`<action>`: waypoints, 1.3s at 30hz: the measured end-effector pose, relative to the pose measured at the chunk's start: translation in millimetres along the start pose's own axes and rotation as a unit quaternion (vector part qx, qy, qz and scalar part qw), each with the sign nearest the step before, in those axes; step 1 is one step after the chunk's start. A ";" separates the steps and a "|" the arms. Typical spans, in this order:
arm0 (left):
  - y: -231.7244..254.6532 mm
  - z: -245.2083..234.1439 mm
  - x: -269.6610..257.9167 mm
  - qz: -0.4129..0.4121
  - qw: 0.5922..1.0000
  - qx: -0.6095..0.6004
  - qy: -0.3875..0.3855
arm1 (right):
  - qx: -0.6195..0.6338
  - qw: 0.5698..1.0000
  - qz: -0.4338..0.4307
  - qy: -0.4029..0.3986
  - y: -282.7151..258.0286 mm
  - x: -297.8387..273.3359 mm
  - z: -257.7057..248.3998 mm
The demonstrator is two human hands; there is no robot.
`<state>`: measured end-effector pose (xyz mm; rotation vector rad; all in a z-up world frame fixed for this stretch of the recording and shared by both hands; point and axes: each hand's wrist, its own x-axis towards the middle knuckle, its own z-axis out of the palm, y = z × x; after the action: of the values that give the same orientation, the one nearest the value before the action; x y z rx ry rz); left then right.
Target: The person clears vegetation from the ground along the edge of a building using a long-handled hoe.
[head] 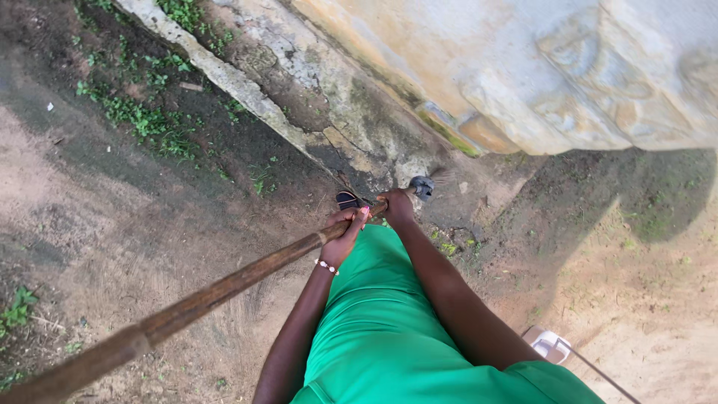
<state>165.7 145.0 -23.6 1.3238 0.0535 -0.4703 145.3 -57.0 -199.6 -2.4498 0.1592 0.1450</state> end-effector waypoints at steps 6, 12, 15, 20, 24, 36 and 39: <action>38.1 -47.0 -9.5 0.063 0.979 0.060 0.185 | -0.066 0.978 -0.138 -0.141 -57.2 107.9 69.3; 82.1 -71.0 -15.5 0.121 0.939 0.083 0.310 | -0.031 0.968 -0.218 -0.124 -171.1 177.4 101.3; 103.2 -84.6 -37.1 0.100 0.922 0.120 0.353 | -0.047 0.958 -0.238 -0.153 -214.4 169.0 85.5; 102.7 -108.5 -65.5 0.094 0.952 -0.033 0.288 | -0.099 0.969 -0.205 -0.098 -216.3 113.8 63.5; 84.8 -103.5 -57.9 0.017 0.977 -0.138 0.160 | -0.011 0.997 -0.072 -0.025 -156.5 47.7 50.4; 37.4 -67.6 -33.6 -0.066 0.992 -0.065 -0.089 | -0.039 0.987 0.158 0.018 -45.1 -73.5 36.1; 46.8 -79.5 -50.5 -0.021 0.999 -0.009 -0.041 | 0.016 0.996 0.092 0.003 -63.3 -57.7 59.9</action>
<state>154.8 242.6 14.1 1.2863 0.0181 -0.5577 94.2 34.2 -197.9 -2.4014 0.3882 0.2137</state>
